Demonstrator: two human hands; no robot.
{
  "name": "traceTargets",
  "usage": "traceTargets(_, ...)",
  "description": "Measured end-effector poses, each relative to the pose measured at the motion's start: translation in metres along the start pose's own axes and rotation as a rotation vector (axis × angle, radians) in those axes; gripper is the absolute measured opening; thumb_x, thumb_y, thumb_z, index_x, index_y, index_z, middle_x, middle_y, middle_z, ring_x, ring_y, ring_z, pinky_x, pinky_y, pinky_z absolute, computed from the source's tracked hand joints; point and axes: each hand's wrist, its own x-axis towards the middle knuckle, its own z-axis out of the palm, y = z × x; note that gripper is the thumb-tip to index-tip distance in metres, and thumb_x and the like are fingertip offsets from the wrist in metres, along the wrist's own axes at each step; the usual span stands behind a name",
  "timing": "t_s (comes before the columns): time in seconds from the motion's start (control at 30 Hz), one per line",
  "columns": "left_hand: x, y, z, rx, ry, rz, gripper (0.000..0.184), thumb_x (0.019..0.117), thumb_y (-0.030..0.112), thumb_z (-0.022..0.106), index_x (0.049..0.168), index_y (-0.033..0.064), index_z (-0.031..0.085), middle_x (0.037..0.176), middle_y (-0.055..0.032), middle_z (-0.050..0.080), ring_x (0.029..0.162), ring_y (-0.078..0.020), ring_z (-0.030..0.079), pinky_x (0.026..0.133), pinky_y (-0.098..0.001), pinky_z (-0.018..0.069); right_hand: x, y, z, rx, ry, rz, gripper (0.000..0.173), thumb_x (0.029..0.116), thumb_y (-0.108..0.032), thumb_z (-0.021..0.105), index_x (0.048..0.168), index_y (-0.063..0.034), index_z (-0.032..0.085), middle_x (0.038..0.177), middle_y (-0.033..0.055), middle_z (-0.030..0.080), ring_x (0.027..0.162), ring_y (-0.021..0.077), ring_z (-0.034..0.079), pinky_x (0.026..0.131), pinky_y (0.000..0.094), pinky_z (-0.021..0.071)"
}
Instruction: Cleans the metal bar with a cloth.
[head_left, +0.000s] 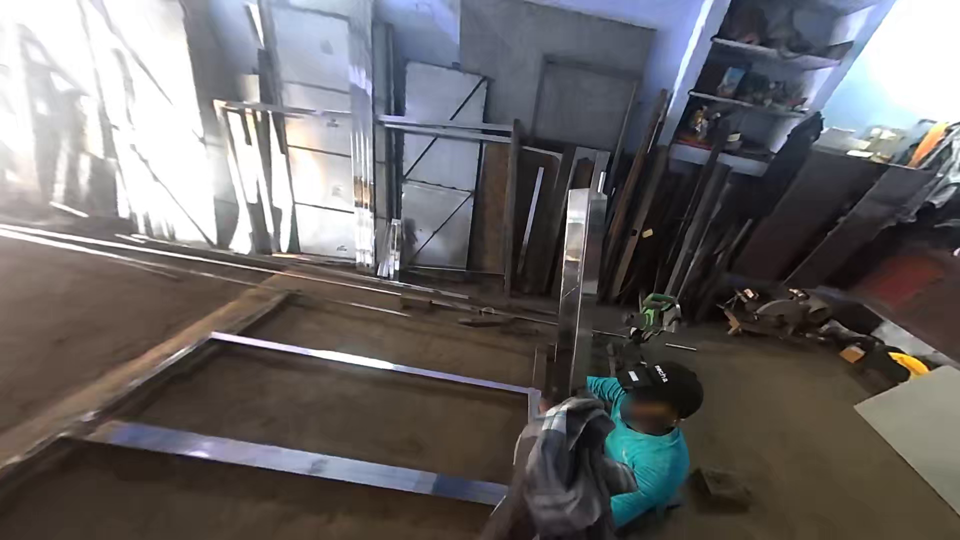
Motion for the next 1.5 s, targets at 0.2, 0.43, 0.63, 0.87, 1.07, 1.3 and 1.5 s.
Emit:
traceTargets(0.2,-0.028,0.018,0.035,0.492,-0.017,0.061,0.06,0.111,0.03,0.023,0.106,-0.0134,0.063,0.088,-0.0069,0.07,0.088,-0.0005,0.066,0.088,-0.024,0.0555,0.094,-0.018,-0.025,0.103,0.143,0.259,0.025,0.1053,-0.028,0.048,0.104,-0.0064,0.061,0.069,-0.0066,0.061,0.057,0.0013,0.059,0.055,0.0217,0.0551)
traceTargets(0.43,-0.02,-0.002,0.042,0.2,-0.037,-0.002,0.074,0.1068,0.059,0.025,0.122,-0.0053,0.059,0.102,-0.0006,0.072,0.098,-0.0023,0.068,0.094,-0.0278,0.0574,0.124,-0.018,-0.062,0.248,-0.096,0.363,0.015,0.1004,-0.015,0.063,0.114,-0.0106,0.067,0.087,0.0036,0.07,0.07,0.0103,0.066,0.063,0.027,0.059)
traceTargets(0.63,-0.002,0.005,0.032,-0.065,-0.123,-0.114,0.057,0.1069,0.055,0.034,0.126,0.0069,0.058,0.109,0.0065,0.073,0.105,-0.0006,0.067,0.097,-0.0255,0.055,0.119,-0.005,-0.059,0.146,-0.011,0.461,0.018,0.0901,-0.014,0.075,0.106,-0.0068,0.072,0.089,0.0036,0.073,0.08,0.0122,0.07,0.075,0.0317,0.061)
traceTargets(0.87,-0.001,-0.007,0.016,0.094,-0.338,-0.142,0.081,0.0956,0.076,0.033,0.124,0.0049,0.059,0.106,0.0061,0.072,0.103,-0.0006,0.067,0.095,-0.0274,0.0558,0.187,-0.024,-0.077,0.233,0.155,0.351,0.014,0.1013,-0.026,0.063,0.108,-0.0154,0.07,0.085,-0.004,0.071,0.071,0.0037,0.066,0.065,0.0235,0.0586)
traceTargets(1.07,-0.011,-0.013,-0.002,0.252,-0.342,-0.046,0.076,0.1048,0.064,0.024,0.123,-0.0026,0.058,0.108,0.0027,0.07,0.105,0.002,0.064,0.099,-0.0267,0.0531,0.133,-0.021,-0.069,0.26,0.16,0.357,0.015,0.1018,-0.018,0.06,0.113,-0.0124,0.068,0.088,0.0006,0.071,0.075,0.0078,0.068,0.067,0.0254,0.0593)
traceTargets(1.3,-0.007,0.0,-0.002,0.193,-0.397,-0.012,0.066,0.1031,0.064,0.031,0.125,0.0072,0.058,0.109,0.0105,0.07,0.107,0.0051,0.063,0.1,-0.0242,0.0524,0.109,-0.025,-0.058,0.301,0.214,0.419,0.013,0.0895,-0.007,0.07,0.102,-0.0043,0.07,0.086,0.0037,0.073,0.079,0.0112,0.071,0.075,0.0298,0.0618)
traceTargets(1.5,-0.024,0.007,0.006,0.263,-0.475,-0.034,0.056,0.1082,0.052,0.03,0.112,0.0081,0.065,0.098,0.0161,0.073,0.096,0.0126,0.064,0.092,-0.0148,0.0526,0.158,-0.042,-0.084,0.291,0.362,0.28,0.012,0.1031,-0.016,0.056,0.102,-0.0164,0.068,0.085,-0.0077,0.071,0.076,-0.0004,0.066,0.071,0.0196,0.0583)
